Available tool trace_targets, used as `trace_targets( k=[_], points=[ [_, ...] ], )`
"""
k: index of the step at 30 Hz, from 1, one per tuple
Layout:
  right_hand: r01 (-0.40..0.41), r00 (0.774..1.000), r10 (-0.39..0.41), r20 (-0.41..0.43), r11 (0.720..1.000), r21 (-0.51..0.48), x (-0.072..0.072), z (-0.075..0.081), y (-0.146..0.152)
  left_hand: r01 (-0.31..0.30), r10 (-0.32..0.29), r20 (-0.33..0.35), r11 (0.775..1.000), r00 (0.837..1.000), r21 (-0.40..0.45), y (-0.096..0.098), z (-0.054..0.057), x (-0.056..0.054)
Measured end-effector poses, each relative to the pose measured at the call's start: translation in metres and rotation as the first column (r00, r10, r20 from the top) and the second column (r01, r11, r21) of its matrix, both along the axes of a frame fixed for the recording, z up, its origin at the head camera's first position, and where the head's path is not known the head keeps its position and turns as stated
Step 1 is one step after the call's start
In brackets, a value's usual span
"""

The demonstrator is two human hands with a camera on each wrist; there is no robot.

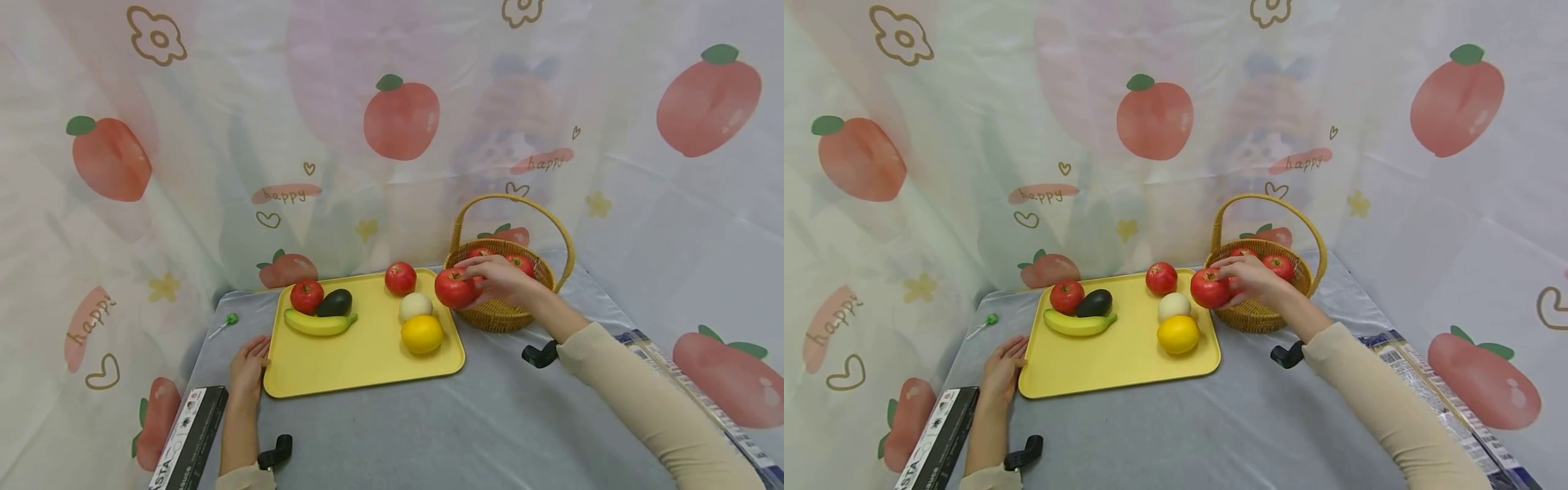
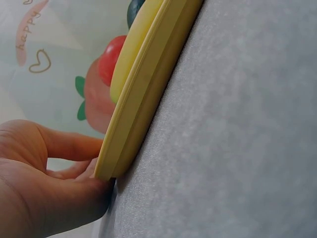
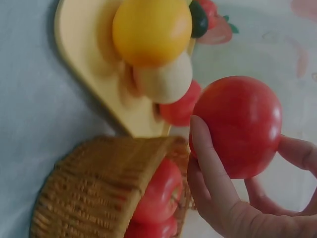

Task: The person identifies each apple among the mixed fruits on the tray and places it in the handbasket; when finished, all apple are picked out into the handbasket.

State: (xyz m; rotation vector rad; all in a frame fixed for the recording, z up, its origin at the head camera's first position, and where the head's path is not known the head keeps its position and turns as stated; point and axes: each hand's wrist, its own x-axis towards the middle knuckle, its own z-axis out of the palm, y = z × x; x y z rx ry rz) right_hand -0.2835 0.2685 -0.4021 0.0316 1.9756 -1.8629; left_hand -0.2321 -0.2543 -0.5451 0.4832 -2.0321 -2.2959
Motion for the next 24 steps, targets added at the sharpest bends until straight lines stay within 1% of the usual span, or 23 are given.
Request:
trace_targets(
  k=[5, 12, 19, 24],
  points=[
    [0.012, 0.999, -0.012, 0.033, 1.000, 0.017, -0.007, 0.001, 0.014, 0.005, -0.005, 0.003, 1.000, 1.000, 0.001, -0.001, 0.000, 0.000],
    [0.022, 0.999, -0.024, 0.021, 0.995, 0.093, -0.010, 0.004, 0.029, 0.003, -0.003, -0.006, 1.000, 1.000, 0.009, -0.001, 0.000, 0.000],
    [0.030, 0.999, -0.034, 0.034, 0.991, 0.130, -0.011, -0.002, 0.044, -0.008, 0.009, -0.021, 1.000, 1.000, 0.009, -0.001, 0.000, -0.001],
    [0.028, 0.999, -0.037, 0.038, 0.978, 0.206, -0.015, -0.007, 0.051, -0.010, 0.010, -0.022, 1.000, 1.000, 0.004, -0.001, -0.002, -0.001]
  ],
)
